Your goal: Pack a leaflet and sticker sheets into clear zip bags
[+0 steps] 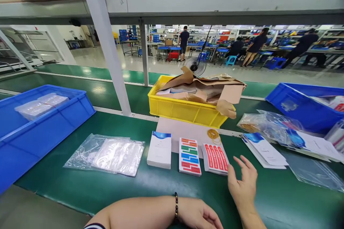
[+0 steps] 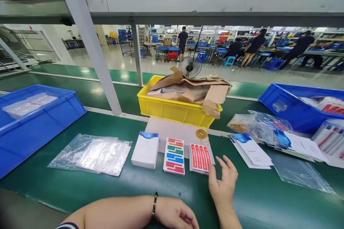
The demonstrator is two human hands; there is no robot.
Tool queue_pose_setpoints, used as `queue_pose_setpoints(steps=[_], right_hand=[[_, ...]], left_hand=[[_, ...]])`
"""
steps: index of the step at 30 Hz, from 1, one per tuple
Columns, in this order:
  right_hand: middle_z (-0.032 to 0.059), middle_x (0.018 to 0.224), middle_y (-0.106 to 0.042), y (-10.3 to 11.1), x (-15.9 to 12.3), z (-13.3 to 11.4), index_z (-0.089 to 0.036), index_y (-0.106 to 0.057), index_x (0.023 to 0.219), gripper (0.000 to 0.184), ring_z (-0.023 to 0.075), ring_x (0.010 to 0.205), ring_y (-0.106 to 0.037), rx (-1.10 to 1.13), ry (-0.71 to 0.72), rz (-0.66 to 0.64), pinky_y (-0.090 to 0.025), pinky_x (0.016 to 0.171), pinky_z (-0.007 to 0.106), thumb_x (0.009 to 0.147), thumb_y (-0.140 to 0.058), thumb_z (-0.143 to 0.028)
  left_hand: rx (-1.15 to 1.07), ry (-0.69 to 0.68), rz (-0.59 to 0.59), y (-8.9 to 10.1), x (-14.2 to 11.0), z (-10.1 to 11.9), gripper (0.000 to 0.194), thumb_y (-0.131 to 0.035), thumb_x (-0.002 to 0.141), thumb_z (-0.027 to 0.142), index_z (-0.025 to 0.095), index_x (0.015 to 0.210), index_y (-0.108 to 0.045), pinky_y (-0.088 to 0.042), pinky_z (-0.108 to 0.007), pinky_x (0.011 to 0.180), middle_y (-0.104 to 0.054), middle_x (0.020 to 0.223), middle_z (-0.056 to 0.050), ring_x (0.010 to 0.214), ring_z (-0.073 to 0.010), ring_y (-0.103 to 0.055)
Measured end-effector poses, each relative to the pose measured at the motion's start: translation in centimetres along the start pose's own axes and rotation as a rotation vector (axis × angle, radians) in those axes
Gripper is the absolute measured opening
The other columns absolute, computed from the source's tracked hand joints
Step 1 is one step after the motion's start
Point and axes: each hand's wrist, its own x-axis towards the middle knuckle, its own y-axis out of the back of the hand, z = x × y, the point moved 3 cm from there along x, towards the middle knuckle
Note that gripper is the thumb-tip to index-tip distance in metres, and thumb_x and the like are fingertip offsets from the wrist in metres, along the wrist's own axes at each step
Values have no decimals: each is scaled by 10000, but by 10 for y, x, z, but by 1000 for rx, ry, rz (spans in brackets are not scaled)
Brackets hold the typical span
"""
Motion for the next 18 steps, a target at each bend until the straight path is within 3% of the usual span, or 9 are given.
queue_pose_setpoints(steps=[5, 12, 15, 18], right_hand=[[160, 1172, -421, -15, -12, 2, -128, -450, 1135, 476, 281, 1106, -386, 47, -55, -130, -332, 904, 459, 745, -503, -396], [153, 1140, -445, -19, -12, 5, -132, -457, 1111, 475, 266, 1111, -382, -12, 10, -216, -301, 938, 448, 755, -473, -446], [143, 1116, -471, -16, -10, 16, -146, -506, 1047, 421, 258, 1085, -412, -7, -44, -222, -316, 924, 441, 766, -448, -454], [110, 1070, -517, -11, -7, 34, -174, -551, 958, 376, 242, 1037, -455, 47, -193, -201, -356, 888, 408, 756, -441, -471]], left_hand=[[-123, -15, -65, -9, -13, 19, 566, -746, 486, 443, 125, 915, -559, -480, -229, 482, -599, 716, -21, 526, -116, -589], [-118, -30, -62, -14, -18, 25, 525, -738, 503, 442, 118, 881, -572, -478, -206, 454, -607, 662, -16, 497, -111, -589], [-115, -26, -58, -13, -16, 25, 536, -739, 487, 455, 117, 869, -574, -467, -201, 429, -606, 653, -16, 480, -108, -583], [-110, -23, -51, -13, -14, 23, 556, -741, 461, 475, 116, 853, -576, -456, -212, 417, -601, 650, -16, 469, -108, -575]])
